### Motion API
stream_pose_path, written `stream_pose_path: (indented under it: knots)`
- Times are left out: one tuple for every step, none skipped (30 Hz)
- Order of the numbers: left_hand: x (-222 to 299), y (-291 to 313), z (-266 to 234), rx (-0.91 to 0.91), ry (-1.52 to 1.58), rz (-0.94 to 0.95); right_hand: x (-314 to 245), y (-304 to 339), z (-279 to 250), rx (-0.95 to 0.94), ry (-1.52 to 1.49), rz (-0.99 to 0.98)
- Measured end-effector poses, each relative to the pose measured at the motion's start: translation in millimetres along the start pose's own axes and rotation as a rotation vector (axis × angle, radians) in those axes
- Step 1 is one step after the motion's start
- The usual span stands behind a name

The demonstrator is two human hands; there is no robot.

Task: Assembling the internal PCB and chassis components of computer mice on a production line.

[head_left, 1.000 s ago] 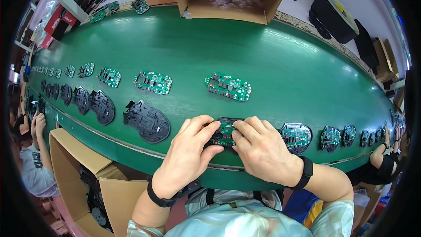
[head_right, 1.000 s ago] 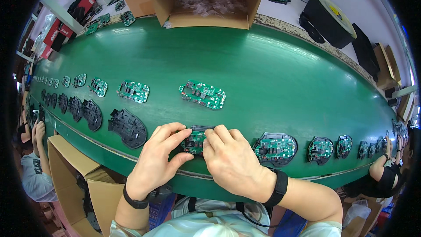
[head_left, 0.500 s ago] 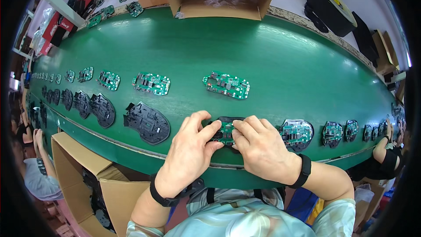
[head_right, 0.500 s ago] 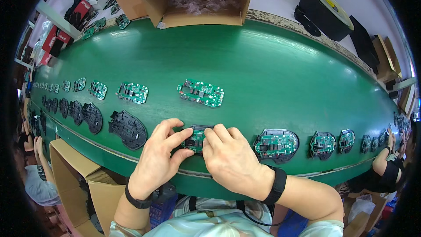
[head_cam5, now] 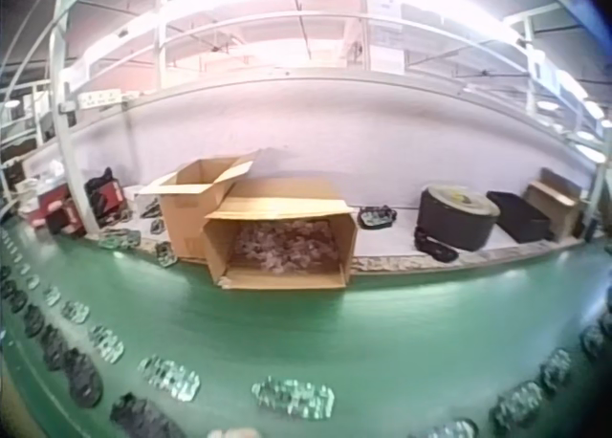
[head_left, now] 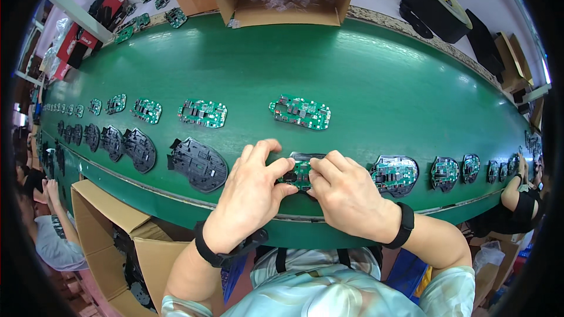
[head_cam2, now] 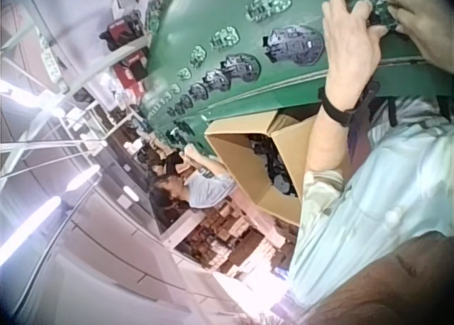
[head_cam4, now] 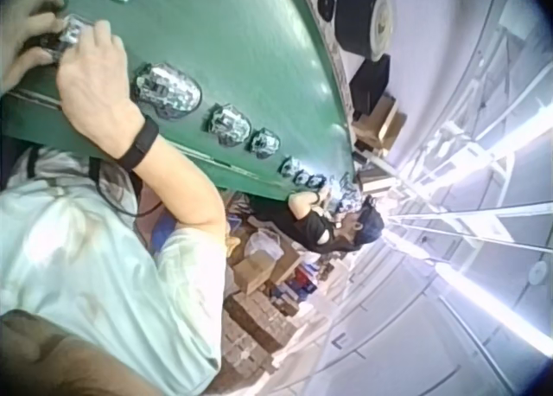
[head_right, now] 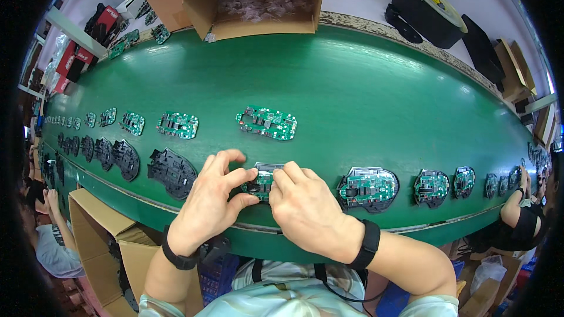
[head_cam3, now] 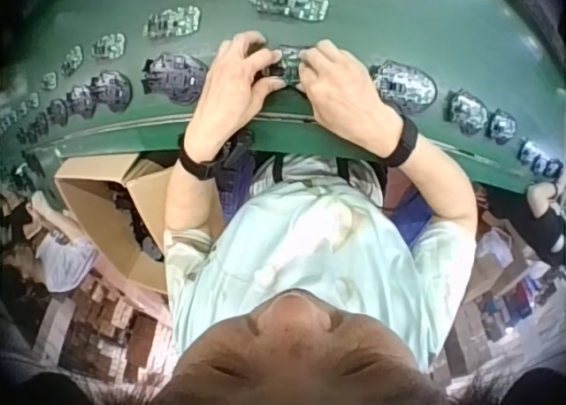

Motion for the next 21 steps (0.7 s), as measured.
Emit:
stream_pose_path:
  knots:
    - [-0.5,-1.7,-1.2,-0.002,-0.005,0.015,-0.9,1.4,0.2,0.010,0.008,0.007]
    - [-0.7,-3.4,-2.4,-0.003,-0.010,0.031,-1.6,2.5,0.9,0.035,0.012,0.005]
    - [0.2,-3.9,-2.7,-0.005,-0.015,0.046,-1.8,3.7,2.7,0.060,0.017,0.002]
    - [1.7,-3.9,-2.4,-0.010,-0.020,0.041,-2.1,4.8,2.7,0.085,0.021,-0.001]
    - [4.0,-3.7,-1.8,-0.016,-0.025,0.035,-1.2,5.5,2.3,0.069,0.007,0.012]
    - [6.3,-3.1,-0.7,-0.021,-0.030,0.030,0.4,6.1,1.3,0.053,-0.006,0.024]
    - [8.4,-1.3,0.5,-0.018,-0.029,0.013,0.8,6.6,-1.0,0.038,-0.018,0.036]
    - [10.2,2.0,3.4,-0.016,-0.029,-0.004,-0.7,8.5,-2.1,0.077,-0.010,0.024]
    - [11.9,4.2,5.0,-0.013,-0.028,-0.021,-2.5,10.9,-0.6,0.116,-0.003,0.012]
    - [13.5,3.7,4.5,-0.018,-0.031,-0.018,-4.2,12.3,-2.4,0.156,0.012,-0.001]
    - [15.0,3.7,3.5,-0.024,-0.035,-0.015,-4.4,12.5,-4.0,0.119,0.005,0.032]
    - [17.3,3.4,3.2,-0.029,-0.039,-0.011,-4.6,12.9,-6.2,0.082,-0.003,0.066]
    - [21.7,2.6,1.6,-0.037,-0.062,0.019,-7.4,14.6,-7.8,0.046,-0.014,0.097]
    - [25.3,-1.2,-1.1,-0.044,-0.085,0.049,-9.6,15.2,-10.3,0.026,-0.019,0.119]
    - [29.2,-3.5,-3.0,-0.051,-0.109,0.079,-10.7,14.9,-13.2,0.005,-0.024,0.140]
    - [31.0,-3.1,-0.6,-0.063,-0.081,0.090,-10.5,18.8,-15.3,-0.014,-0.026,0.167]
    - [32.3,2.8,3.1,-0.041,-0.082,0.096,-10.7,25.4,-15.5,0.029,-0.053,0.148]
    - [33.3,11.3,8.8,-0.020,-0.083,0.100,-8.8,32.5,-11.9,0.073,-0.079,0.128]
    - [35.5,18.5,13.8,0.003,-0.084,0.104,-7.9,38.0,-12.6,0.116,-0.105,0.106]
    - [42.6,23.7,18.4,0.053,-0.081,0.126,-6.7,40.8,-14.3,0.082,-0.123,0.115]
    - [51.2,24.6,19.4,0.086,-0.079,0.180,-4.2,41.7,-16.6,0.047,-0.141,0.124]
Point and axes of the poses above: each hand's wrist, its own y-axis away from the middle knuckle, its own z-axis out of the palm, x = y × z, the point moved 5 cm from there along -y, towards the middle knuckle, and after that the axes turned 9 degrees about z, right-handed, at the moved point
